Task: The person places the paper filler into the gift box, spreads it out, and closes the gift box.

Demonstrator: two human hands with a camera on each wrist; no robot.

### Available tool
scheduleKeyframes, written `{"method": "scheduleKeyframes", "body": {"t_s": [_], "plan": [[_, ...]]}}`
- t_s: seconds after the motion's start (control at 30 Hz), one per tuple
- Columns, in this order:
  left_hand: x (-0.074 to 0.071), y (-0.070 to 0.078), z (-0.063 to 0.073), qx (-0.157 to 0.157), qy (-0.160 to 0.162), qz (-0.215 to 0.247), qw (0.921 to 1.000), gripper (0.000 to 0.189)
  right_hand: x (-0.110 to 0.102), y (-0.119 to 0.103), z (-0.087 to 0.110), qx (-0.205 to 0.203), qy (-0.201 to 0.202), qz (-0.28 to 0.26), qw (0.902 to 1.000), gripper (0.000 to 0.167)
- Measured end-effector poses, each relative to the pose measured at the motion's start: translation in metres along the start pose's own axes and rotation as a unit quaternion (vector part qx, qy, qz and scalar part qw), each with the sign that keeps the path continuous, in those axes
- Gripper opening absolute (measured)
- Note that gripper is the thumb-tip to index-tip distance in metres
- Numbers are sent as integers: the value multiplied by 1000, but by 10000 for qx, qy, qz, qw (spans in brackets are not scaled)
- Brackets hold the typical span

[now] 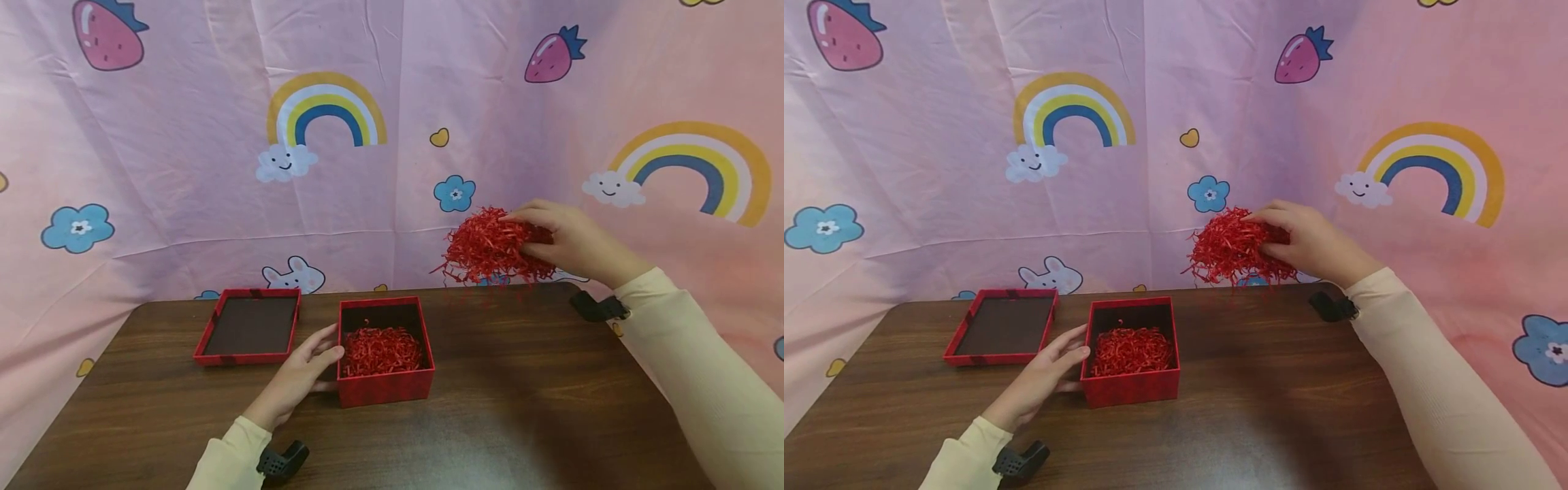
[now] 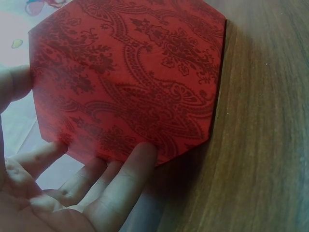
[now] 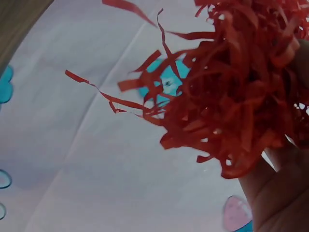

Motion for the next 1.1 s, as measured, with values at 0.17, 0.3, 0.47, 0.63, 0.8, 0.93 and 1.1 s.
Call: {"method": "scheduleKeyframes", "body": {"t_s": [0.17,0.3,0.47,0.63,0.8,0.93,1.1], "plan": [[-1,-1,0,0,9,-3,10000,68,-9,-18,-7,-234,100,-55,9997,47],[-2,-2,0,-14,50,-5,10000,69,-10,-31,-15,-549,193,-81,9983,48],[-2,-3,1,-10,43,-61,10000,68,-7,-47,-23,-962,179,-186,9950,48],[-2,-1,1,27,23,-166,9999,68,-3,-70,-34,-1395,33,-469,9891,48],[-2,1,1,5,10,-143,9999,69,6,-92,-43,-1685,-110,-608,9838,45],[-2,0,0,10,16,-122,9999,69,23,-105,-49,-1738,-380,-365,9834,41],[-1,-1,0,7,63,-124,9999,68,52,-112,-55,-1961,-585,31,9788,34]]}}
Point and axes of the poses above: each hand's wrist, its own z-axis away from the middle knuckle, its own x-axis out of the palm, y = z × x, the point moved 2 cm from there along -z, towards the middle knuckle, and after that the axes turned 13 degrees about z, right-handed, at the moved point
